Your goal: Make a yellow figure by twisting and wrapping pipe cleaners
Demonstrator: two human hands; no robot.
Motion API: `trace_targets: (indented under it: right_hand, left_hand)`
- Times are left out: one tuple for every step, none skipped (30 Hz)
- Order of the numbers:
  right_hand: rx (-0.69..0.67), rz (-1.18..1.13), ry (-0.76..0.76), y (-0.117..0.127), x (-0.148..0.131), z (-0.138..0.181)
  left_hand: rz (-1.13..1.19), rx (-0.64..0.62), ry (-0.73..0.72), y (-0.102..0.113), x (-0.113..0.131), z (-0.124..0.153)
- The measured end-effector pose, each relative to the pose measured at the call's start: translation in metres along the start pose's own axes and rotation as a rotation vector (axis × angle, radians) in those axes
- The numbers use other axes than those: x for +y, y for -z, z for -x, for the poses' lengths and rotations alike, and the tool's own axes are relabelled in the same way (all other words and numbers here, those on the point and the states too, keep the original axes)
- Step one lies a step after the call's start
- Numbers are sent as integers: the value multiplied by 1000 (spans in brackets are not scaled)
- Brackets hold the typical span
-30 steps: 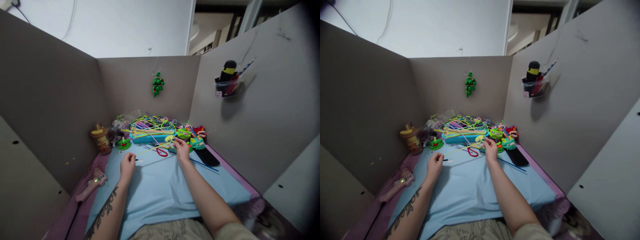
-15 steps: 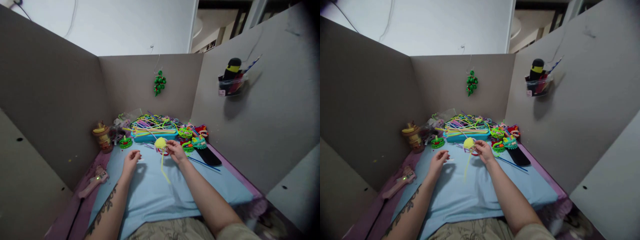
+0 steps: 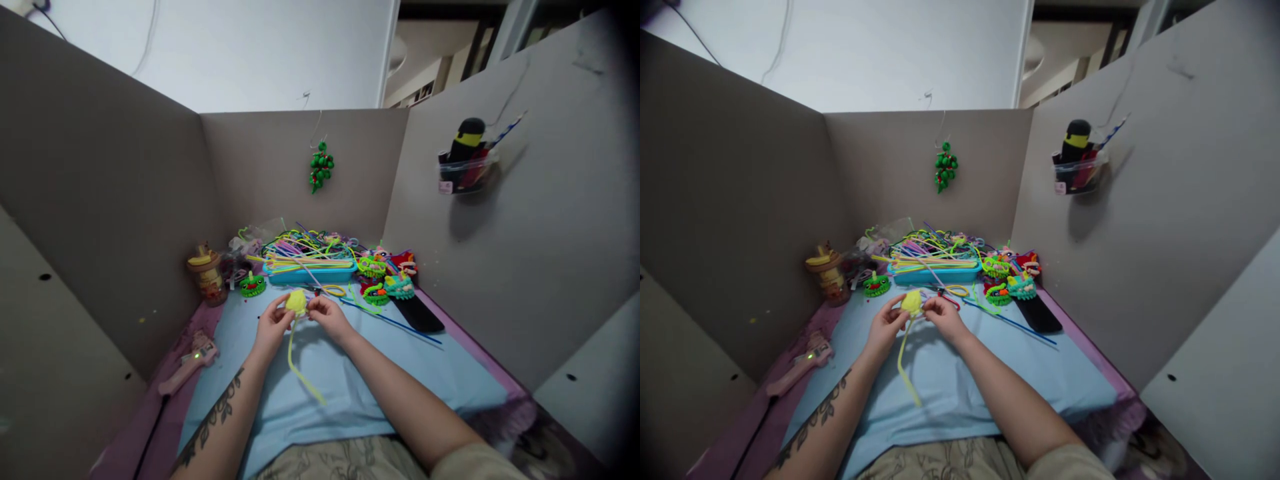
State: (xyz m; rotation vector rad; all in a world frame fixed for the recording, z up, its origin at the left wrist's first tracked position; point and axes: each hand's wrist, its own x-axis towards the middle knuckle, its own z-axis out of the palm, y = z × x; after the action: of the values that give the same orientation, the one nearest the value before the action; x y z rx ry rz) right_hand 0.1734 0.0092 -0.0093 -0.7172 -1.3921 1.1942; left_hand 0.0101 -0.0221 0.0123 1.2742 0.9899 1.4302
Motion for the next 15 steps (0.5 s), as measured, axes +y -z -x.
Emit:
trace_targets:
  right_hand:
    - [0, 48, 16, -2, 0, 1]
    - [6, 99, 33, -3, 0, 2]
    - [18, 150, 51, -6, 0, 3]
    - [35, 191, 69, -8, 0, 4]
    - [57, 223, 85, -10, 1, 5]
    - [82, 244, 98, -11, 2, 5]
    - [105, 258, 108, -12, 4, 6]
    - [125, 269, 115, -13, 5, 6]
    - [138, 282, 122, -13, 7, 5]
    - [143, 304, 130, -13, 8, 5]
    - [144, 336, 139, -12, 8, 5]
    - [142, 374, 150, -12, 8, 5]
    - [139, 413, 161, -12, 7, 5]
    - [134, 447, 169, -12, 6, 6]
    - [130, 473, 173, -13, 5, 7]
  left_hand:
    - [-8, 24, -8, 0, 1, 0]
    - [-14, 45, -15, -1, 1, 1]
    - [-18, 62, -23, -2, 2, 1]
    - [-19, 76, -30, -2, 2, 1]
    - [-18, 84, -33, -3, 2, 2]
    - [-19, 83, -33, -4, 2, 2]
    - [-18, 76, -31, -4, 1, 2]
    - [-15, 62, -27, -5, 1, 2]
    - [-10, 42, -22, -5, 0, 2]
    - [-2, 17, -18, -6, -1, 3]
    - [9, -8, -15, -7, -1, 3]
    - [22, -25, -15, -7, -2, 3]
    - [33, -38, -16, -8, -2, 3]
    - [41, -44, -19, -8, -2, 4]
    - [43, -40, -22, -8, -1, 4]
